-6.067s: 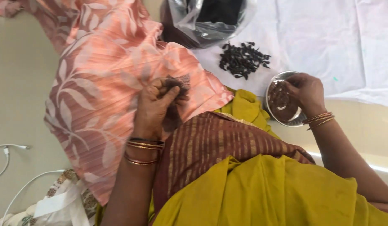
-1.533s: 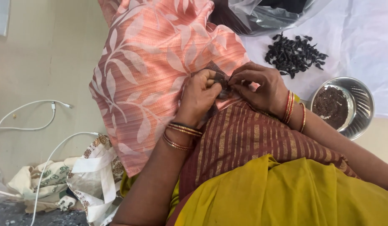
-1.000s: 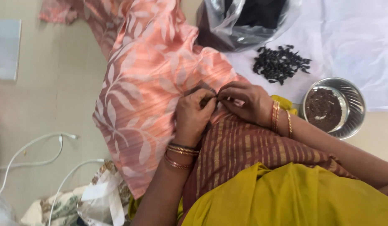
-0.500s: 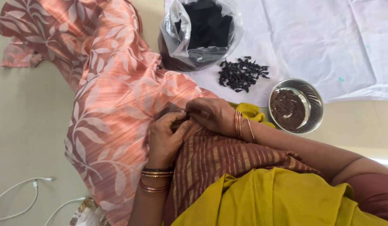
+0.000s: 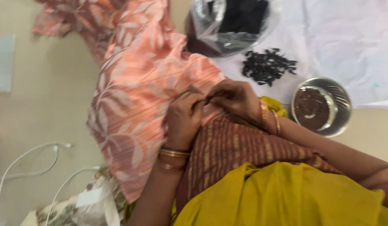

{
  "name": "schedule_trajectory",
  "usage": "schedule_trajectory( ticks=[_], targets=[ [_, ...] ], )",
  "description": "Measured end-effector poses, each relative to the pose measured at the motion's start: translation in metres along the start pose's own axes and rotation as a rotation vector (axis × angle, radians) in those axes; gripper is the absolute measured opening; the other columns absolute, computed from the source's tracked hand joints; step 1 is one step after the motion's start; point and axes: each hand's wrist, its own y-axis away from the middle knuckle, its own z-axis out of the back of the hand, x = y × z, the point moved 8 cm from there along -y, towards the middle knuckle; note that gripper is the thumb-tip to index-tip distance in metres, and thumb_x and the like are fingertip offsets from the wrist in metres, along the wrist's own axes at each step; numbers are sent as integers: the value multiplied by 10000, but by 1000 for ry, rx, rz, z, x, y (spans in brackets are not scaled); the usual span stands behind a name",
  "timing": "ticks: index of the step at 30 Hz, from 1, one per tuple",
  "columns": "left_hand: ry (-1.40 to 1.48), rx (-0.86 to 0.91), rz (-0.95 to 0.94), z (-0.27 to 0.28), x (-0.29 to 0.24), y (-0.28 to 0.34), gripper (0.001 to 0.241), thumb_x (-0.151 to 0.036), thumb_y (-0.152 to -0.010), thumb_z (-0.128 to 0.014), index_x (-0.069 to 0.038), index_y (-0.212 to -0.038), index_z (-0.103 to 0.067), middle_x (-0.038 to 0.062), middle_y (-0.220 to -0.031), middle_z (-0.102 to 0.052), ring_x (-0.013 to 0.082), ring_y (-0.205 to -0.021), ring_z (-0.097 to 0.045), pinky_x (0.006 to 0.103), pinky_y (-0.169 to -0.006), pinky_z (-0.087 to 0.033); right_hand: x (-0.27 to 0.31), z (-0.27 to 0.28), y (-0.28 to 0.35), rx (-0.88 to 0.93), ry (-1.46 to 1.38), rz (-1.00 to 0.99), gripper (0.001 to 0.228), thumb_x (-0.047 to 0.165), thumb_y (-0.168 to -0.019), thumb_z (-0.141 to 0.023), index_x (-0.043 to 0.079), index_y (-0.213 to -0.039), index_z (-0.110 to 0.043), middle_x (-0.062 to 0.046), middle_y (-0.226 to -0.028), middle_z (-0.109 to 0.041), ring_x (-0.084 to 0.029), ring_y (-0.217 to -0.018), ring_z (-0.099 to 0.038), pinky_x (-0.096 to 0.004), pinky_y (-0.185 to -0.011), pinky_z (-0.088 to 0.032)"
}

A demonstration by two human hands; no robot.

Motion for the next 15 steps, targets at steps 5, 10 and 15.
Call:
schedule_trajectory(
  ticks=[5, 10, 15],
  targets=[
    [206, -28, 169, 1, 13, 1, 285, -33, -830, -814, -51, -1088, -692, 80, -985, -752, 188, -881, -751, 317, -773, -611, 20, 3, -1, -70, 257, 113, 137, -22, -884, -768, 19, -1014, -752, -48, -996, -749, -93, -868, -724, -237, -755, -594],
    [558, -5, 418, -10, 30, 2, 481, 40, -811, -789, -84, -1246, -625, 20, -989, -759, 95, -903, -749, 232, -795, -641, 26, 8, 1, -131, 355, 112, 131, 9, -875, -798, 23, -999, -757, -50, -993, -766, -90, -841, -731, -229, -743, -599],
    [604, -34, 491, -15, 43, 5, 419, 97, -823, -772, -21, -1204, -645, 59, -860, -773, 107, -818, -764, 230, -749, -637, 52, -7, 3, -69, 471, 265, 151, -14, -867, -772, 32, -1010, -752, -67, -1023, -756, -133, -888, -765, -247, -785, -624]
  ],
)
